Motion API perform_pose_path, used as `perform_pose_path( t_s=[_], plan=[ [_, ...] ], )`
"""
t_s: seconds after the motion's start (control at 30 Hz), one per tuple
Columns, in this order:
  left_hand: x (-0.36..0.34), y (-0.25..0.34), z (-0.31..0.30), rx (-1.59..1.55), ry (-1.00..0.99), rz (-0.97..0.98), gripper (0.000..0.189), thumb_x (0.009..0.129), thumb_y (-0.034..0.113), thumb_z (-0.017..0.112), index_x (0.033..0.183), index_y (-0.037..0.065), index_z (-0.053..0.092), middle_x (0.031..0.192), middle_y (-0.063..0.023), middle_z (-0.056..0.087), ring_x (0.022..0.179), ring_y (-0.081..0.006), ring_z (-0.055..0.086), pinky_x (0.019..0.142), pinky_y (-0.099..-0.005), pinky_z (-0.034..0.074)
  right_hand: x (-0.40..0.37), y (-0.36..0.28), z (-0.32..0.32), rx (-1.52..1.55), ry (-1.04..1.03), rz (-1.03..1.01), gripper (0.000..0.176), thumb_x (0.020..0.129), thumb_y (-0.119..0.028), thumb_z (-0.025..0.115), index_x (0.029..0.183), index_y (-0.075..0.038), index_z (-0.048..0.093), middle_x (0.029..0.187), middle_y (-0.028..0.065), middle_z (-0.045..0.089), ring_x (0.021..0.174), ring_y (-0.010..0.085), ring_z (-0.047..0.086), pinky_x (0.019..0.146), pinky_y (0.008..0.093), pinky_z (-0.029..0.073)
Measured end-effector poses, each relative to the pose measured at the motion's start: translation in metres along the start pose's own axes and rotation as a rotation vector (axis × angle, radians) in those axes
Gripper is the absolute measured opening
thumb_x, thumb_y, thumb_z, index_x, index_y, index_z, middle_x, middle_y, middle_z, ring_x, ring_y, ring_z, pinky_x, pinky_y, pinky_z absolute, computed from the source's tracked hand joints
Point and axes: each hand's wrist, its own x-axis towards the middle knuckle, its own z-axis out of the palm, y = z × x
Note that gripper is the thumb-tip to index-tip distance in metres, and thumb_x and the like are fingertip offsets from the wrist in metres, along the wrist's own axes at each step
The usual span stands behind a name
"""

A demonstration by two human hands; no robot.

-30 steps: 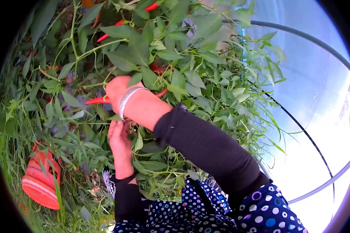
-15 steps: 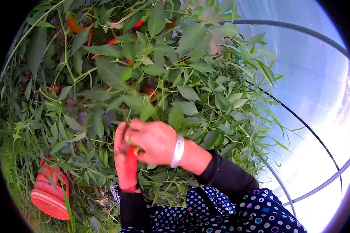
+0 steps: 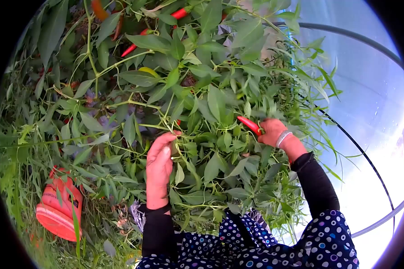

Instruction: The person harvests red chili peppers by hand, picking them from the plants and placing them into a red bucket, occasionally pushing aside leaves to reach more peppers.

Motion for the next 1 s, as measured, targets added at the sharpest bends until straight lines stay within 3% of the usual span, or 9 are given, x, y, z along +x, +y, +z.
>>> perform_pose_path(
  t_s=[0.03,0.17,0.3,0.4,0.5,0.57,0.77,0.93,1.0],
  plan=[
    [0.000,0.000,0.000,0.007,0.006,0.004,0.032,0.083,0.019,0.053,0.110,0.001,0.054,0.117,-0.0140,0.053,0.110,-0.0224,0.049,0.094,-0.0327,0.037,0.002,0.003,0.002,-0.085,-0.147,0.011,0.029,0.063,-0.025,0.063,0.078,0.000,0.060,0.087,0.0193,0.058,0.081,0.0350,0.057,0.077,0.0410,0.046],
    [-0.001,-0.002,-0.003,0.109,-0.035,-0.002,0.034,0.086,0.022,0.050,0.114,0.002,0.050,0.122,-0.0166,0.049,0.112,-0.0251,0.048,0.088,-0.0338,0.042,-0.008,0.029,-0.009,-0.156,-0.124,0.033,0.031,0.063,-0.026,0.064,0.079,-0.001,0.060,0.091,0.0192,0.059,0.082,0.0351,0.057,0.078,0.0402,0.046],
    [0.001,-0.003,-0.003,0.093,0.007,-0.033,0.034,0.085,0.023,0.051,0.114,0.004,0.051,0.122,-0.0151,0.049,0.106,-0.0227,0.052,0.083,-0.0321,0.044,0.003,0.050,-0.006,-0.016,0.222,-0.103,0.033,0.064,-0.025,0.066,0.085,0.000,0.060,0.095,0.0178,0.060,0.082,0.0338,0.058,0.075,0.0395,0.047],
    [0.001,-0.006,-0.005,0.123,0.004,-0.015,0.034,0.086,0.022,0.051,0.114,0.004,0.050,0.121,-0.0153,0.049,0.106,-0.0224,0.052,0.082,-0.0319,0.045,0.017,0.035,0.006,0.192,-0.334,0.221,0.042,0.065,-0.028,0.068,0.095,-0.001,0.061,0.098,0.0197,0.060,0.088,0.0311,0.059,0.078,0.0365,0.047],
    [0.001,-0.004,-0.002,0.103,-0.001,-0.015,0.033,0.086,0.021,0.051,0.113,0.003,0.051,0.120,-0.0152,0.050,0.105,-0.0223,0.053,0.082,-0.0320,0.045,0.016,0.034,0.008,0.196,-0.286,0.253,0.044,0.065,-0.031,0.068,0.097,-0.002,0.062,0.099,0.0206,0.060,0.094,0.0301,0.058,0.080,0.0358,0.045],
    [0.002,-0.002,0.003,-0.018,0.031,-0.034,0.028,0.085,0.015,0.052,0.109,0.001,0.055,0.116,-0.0137,0.054,0.111,-0.0220,0.049,0.097,-0.0336,0.035,0.024,0.057,0.023,0.234,-0.126,0.254,0.042,0.064,-0.031,0.069,0.093,-0.001,0.063,0.095,0.0196,0.060,0.093,0.0305,0.057,0.081,0.0358,0.045],
    [0.003,0.004,0.009,-0.022,0.055,-0.062,0.025,0.086,0.014,0.052,0.107,0.003,0.055,0.112,-0.0099,0.057,0.099,-0.0156,0.053,0.083,-0.0270,0.042,0.042,0.055,0.032,0.082,-0.088,-0.052,0.042,0.059,-0.034,0.071,0.086,-0.002,0.063,0.090,0.0192,0.060,0.090,0.0339,0.056,0.081,0.0373,0.044],
    [0.001,0.001,0.006,-0.019,0.103,-0.056,0.021,0.081,0.011,0.056,0.100,0.003,0.055,0.104,-0.0071,0.059,0.095,-0.0138,0.054,0.081,-0.0248,0.042,0.024,0.037,-0.001,0.403,-0.522,0.242,0.031,0.061,-0.020,0.070,0.083,-0.001,0.059,0.053,0.0060,0.051,0.045,0.0166,0.052,0.039,0.0309,0.039],
    [0.001,0.003,0.007,-0.044,0.167,-0.059,0.018,0.076,0.008,0.061,0.092,0.005,0.054,0.094,-0.0045,0.059,0.089,-0.0120,0.054,0.078,-0.0233,0.043,0.014,0.041,-0.015,0.377,-0.548,0.264,0.032,0.061,-0.020,0.070,0.084,-0.001,0.059,0.053,0.0060,0.052,0.047,0.0169,0.054,0.039,0.0306,0.040]
  ],
)
